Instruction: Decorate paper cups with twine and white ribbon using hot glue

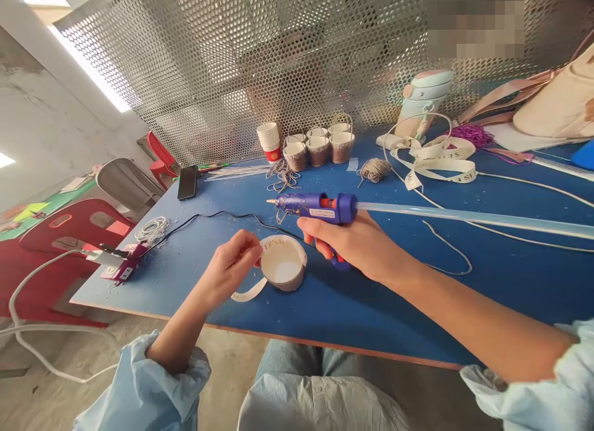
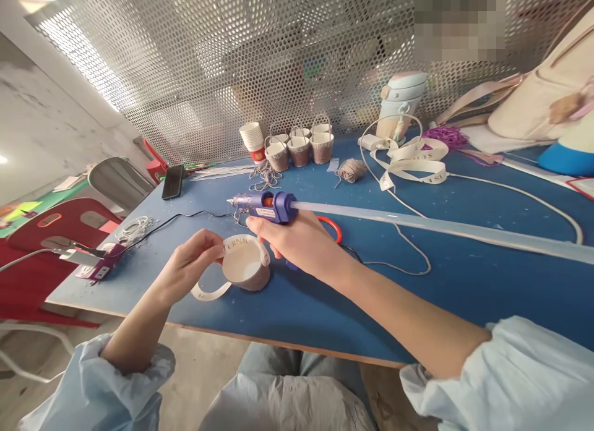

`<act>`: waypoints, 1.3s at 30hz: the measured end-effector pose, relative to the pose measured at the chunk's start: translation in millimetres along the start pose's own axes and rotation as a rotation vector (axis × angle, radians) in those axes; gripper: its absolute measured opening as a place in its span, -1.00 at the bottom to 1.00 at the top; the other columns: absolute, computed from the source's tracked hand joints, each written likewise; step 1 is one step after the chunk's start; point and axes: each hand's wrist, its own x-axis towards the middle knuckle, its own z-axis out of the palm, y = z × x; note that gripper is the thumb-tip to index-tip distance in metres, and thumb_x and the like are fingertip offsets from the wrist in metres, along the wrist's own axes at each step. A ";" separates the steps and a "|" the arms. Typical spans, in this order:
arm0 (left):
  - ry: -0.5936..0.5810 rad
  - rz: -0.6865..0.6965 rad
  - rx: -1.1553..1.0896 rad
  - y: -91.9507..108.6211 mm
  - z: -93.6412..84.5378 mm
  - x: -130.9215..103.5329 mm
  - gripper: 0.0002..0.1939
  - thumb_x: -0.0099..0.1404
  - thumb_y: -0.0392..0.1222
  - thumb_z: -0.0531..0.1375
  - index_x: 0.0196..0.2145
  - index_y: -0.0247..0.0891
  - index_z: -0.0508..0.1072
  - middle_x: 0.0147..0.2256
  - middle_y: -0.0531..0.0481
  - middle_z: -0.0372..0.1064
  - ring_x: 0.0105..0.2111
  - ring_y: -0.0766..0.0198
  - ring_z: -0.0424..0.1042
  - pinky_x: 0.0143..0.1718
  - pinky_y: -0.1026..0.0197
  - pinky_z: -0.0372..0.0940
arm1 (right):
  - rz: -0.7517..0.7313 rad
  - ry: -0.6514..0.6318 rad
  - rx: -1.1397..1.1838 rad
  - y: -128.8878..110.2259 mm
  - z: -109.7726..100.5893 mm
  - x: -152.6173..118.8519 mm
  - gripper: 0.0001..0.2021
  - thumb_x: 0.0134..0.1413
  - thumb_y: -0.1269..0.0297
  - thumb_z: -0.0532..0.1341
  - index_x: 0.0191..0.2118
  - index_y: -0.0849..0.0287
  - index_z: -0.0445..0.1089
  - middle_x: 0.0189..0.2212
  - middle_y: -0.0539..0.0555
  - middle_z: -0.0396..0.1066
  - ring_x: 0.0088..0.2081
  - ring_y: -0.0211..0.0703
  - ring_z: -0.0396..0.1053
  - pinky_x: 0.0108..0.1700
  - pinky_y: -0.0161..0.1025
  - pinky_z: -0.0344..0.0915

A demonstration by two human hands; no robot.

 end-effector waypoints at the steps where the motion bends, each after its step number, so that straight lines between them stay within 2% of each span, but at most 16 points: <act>1: 0.013 -0.030 -0.057 -0.2 2.8 1.8 -0.85 0.32 -0.10 0.10 -0.35 -0.21 0.31 -0.45 0.09 0.34 -0.41 0.31 0.38 -0.34 0.24 0.31 | -0.005 0.005 -0.002 1.5 0.9 3.4 -0.68 0.10 0.03 0.21 -0.50 0.16 0.34 -0.69 -0.09 0.25 -0.64 -0.34 0.19 -0.61 -0.35 0.05; 5: 0.051 -0.084 -0.165 1.9 9.2 5.6 -0.85 0.26 -0.10 0.16 -0.27 -0.22 0.35 -0.49 0.13 0.33 -0.46 0.34 0.36 -0.38 0.27 0.32 | -0.023 0.037 0.037 13.9 3.2 9.9 -0.68 0.10 0.03 0.19 -0.51 0.16 0.34 -0.65 -0.07 0.30 -0.61 -0.33 0.22 -0.57 -0.33 0.08; 8: 0.086 -0.110 -0.132 6.9 8.8 4.7 -0.74 0.23 -0.08 0.18 -0.15 -0.24 0.40 -0.50 0.12 0.34 -0.47 0.33 0.37 -0.39 0.28 0.32 | -0.008 0.080 0.037 24.9 3.8 9.3 -0.66 0.11 0.02 0.17 -0.52 0.16 0.35 -0.70 -0.08 0.26 -0.60 -0.30 0.22 -0.53 -0.31 0.10; 12: 0.083 -0.139 -0.035 14.9 7.6 1.0 -0.77 0.19 -0.05 0.21 -0.29 -0.27 0.47 -0.48 0.06 0.41 -0.46 0.31 0.39 -0.40 0.28 0.30 | 0.035 0.198 0.003 35.6 9.1 7.3 -0.65 0.06 -0.03 0.18 -0.52 0.14 0.33 -0.68 -0.08 0.27 -0.57 -0.24 0.23 -0.51 -0.27 0.10; 18: 0.177 -0.134 0.082 18.2 13.0 -2.7 -0.80 0.16 -0.05 0.21 -0.42 -0.25 0.43 -0.51 0.09 0.38 -0.48 0.33 0.32 -0.43 0.29 0.20 | -0.064 0.132 0.012 45.3 26.9 4.2 -0.70 -0.07 0.00 0.26 -0.42 0.11 0.24 -0.53 -0.08 0.29 -0.46 -0.19 0.24 -0.39 -0.24 0.16; 22: 0.254 -0.121 0.159 18.3 19.3 -3.3 -0.81 0.13 -0.06 0.19 -0.47 -0.25 0.40 -0.50 0.09 0.36 -0.46 0.33 0.28 -0.40 0.29 0.17 | -0.083 0.095 -0.006 54.3 34.7 1.3 -0.71 -0.03 0.01 0.23 -0.38 0.08 0.17 -0.50 -0.09 0.26 -0.44 -0.17 0.23 -0.39 -0.22 0.16; 32: 0.362 -0.164 0.189 18.3 31.9 0.0 -0.80 0.03 -0.04 0.16 -0.53 -0.23 0.37 -0.57 0.10 0.32 -0.52 0.32 0.24 -0.47 0.29 0.15 | -0.114 0.103 -0.021 49.5 38.2 -8.0 -0.80 -0.02 0.20 0.22 -0.39 0.07 0.14 -0.49 -0.07 0.29 -0.43 -0.15 0.26 -0.36 -0.21 0.14; 39: 0.398 -0.072 0.413 20.3 32.8 -4.6 -0.86 0.10 -0.12 0.16 -0.52 -0.21 0.40 -0.60 0.12 0.35 -0.55 0.33 0.28 -0.48 0.31 0.15 | -0.139 0.095 -0.040 46.5 38.1 -11.8 -0.78 0.00 0.22 0.24 -0.41 0.06 0.12 -0.49 -0.06 0.30 -0.40 -0.14 0.28 -0.34 -0.23 0.15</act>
